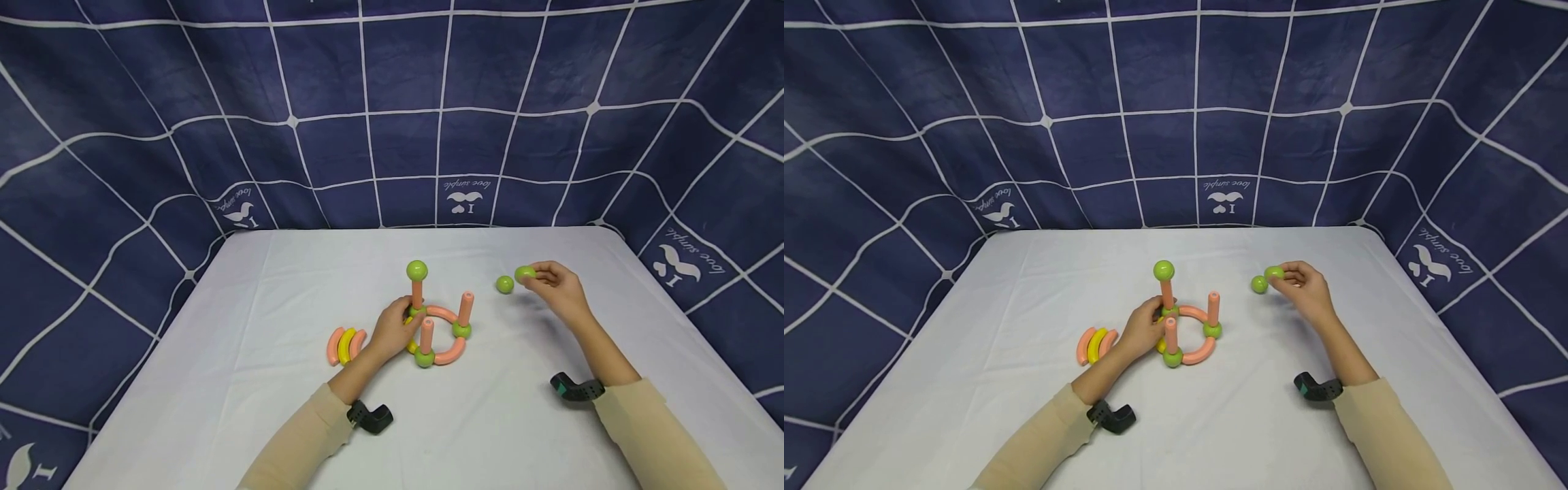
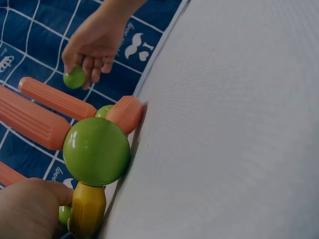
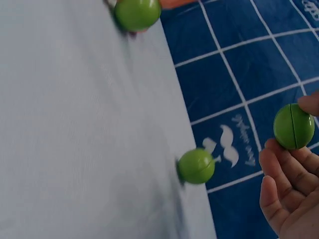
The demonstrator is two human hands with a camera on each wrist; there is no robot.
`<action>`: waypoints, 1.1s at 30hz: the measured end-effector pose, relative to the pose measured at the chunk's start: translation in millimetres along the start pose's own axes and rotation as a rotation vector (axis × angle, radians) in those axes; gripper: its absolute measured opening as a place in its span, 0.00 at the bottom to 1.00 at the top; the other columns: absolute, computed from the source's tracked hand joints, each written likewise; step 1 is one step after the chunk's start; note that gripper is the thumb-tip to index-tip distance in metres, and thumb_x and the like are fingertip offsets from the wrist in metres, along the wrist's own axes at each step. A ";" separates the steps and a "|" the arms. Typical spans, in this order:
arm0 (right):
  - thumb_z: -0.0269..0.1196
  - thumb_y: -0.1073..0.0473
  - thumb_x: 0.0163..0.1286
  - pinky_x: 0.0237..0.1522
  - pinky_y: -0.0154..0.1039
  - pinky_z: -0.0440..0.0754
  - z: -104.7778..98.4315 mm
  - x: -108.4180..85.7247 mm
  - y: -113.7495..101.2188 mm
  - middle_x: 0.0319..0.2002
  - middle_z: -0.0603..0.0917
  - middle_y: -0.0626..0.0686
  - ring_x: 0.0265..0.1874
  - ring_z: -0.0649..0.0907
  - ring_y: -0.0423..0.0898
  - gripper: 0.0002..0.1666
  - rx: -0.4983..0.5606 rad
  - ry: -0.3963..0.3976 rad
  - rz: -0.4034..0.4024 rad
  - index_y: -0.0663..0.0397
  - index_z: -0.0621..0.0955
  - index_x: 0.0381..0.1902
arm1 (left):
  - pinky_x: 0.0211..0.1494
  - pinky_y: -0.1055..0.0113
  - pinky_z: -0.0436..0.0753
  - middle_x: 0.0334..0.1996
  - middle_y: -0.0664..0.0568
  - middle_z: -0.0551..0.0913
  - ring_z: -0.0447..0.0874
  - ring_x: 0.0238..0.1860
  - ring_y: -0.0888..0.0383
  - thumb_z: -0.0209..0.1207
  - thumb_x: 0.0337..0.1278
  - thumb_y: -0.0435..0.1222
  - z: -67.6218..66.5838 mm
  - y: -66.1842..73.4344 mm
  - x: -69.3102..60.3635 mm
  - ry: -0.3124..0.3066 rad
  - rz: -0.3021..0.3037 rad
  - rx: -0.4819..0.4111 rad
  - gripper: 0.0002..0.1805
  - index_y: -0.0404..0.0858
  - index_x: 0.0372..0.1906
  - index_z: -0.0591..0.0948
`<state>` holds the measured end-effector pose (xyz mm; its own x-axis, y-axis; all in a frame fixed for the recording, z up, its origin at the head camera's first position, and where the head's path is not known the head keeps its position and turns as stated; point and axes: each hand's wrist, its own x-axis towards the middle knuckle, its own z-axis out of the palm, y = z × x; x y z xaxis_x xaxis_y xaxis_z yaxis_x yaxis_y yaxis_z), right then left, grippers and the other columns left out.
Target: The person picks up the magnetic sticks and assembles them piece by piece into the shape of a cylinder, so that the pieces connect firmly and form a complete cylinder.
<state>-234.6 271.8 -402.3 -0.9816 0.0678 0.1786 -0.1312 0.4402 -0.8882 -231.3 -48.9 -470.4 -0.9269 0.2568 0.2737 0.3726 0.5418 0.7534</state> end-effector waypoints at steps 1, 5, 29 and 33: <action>0.65 0.54 0.67 0.37 0.25 0.77 1.2 -1.7 -4.0 0.35 0.80 0.38 0.35 0.79 0.33 0.27 0.013 -0.006 -0.006 0.71 0.74 0.54 | 0.42 0.63 0.74 0.40 0.48 0.79 0.73 0.37 0.56 0.59 0.65 0.37 -0.3 0.4 0.0 -0.001 -0.001 0.000 0.15 0.33 0.52 0.79; 0.66 0.56 0.67 0.38 0.25 0.79 7.3 -8.1 -18.6 0.36 0.81 0.39 0.35 0.80 0.34 0.26 0.070 -0.027 -0.037 0.72 0.74 0.53 | 0.42 0.62 0.74 0.40 0.48 0.79 0.73 0.37 0.56 0.59 0.65 0.37 -0.2 -0.1 0.0 -0.002 -0.006 0.001 0.15 0.33 0.52 0.79; 0.64 0.76 0.59 0.39 0.29 0.79 46.4 -40.7 -75.4 0.37 0.83 0.44 0.35 0.80 0.39 0.16 0.211 -0.198 -0.389 0.74 0.77 0.46 | 0.39 0.65 0.72 0.37 0.50 0.78 0.72 0.35 0.57 0.58 0.66 0.38 -0.1 -1.2 0.0 -0.011 0.006 0.009 0.14 0.34 0.51 0.79; 0.65 0.76 0.59 0.40 0.29 0.78 53.0 -43.7 -81.2 0.38 0.83 0.45 0.37 0.80 0.39 0.16 0.215 -0.235 -0.422 0.72 0.77 0.46 | 0.39 0.65 0.72 0.36 0.50 0.77 0.71 0.34 0.57 0.58 0.65 0.38 -0.5 -0.4 -0.1 -0.006 -0.001 0.005 0.14 0.33 0.51 0.79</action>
<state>-188.4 185.6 -360.4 -0.8386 -0.2889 0.4618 -0.5232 0.1911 -0.8305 -231.4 -49.6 -470.4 -0.9270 0.2608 0.2696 0.3720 0.5460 0.7507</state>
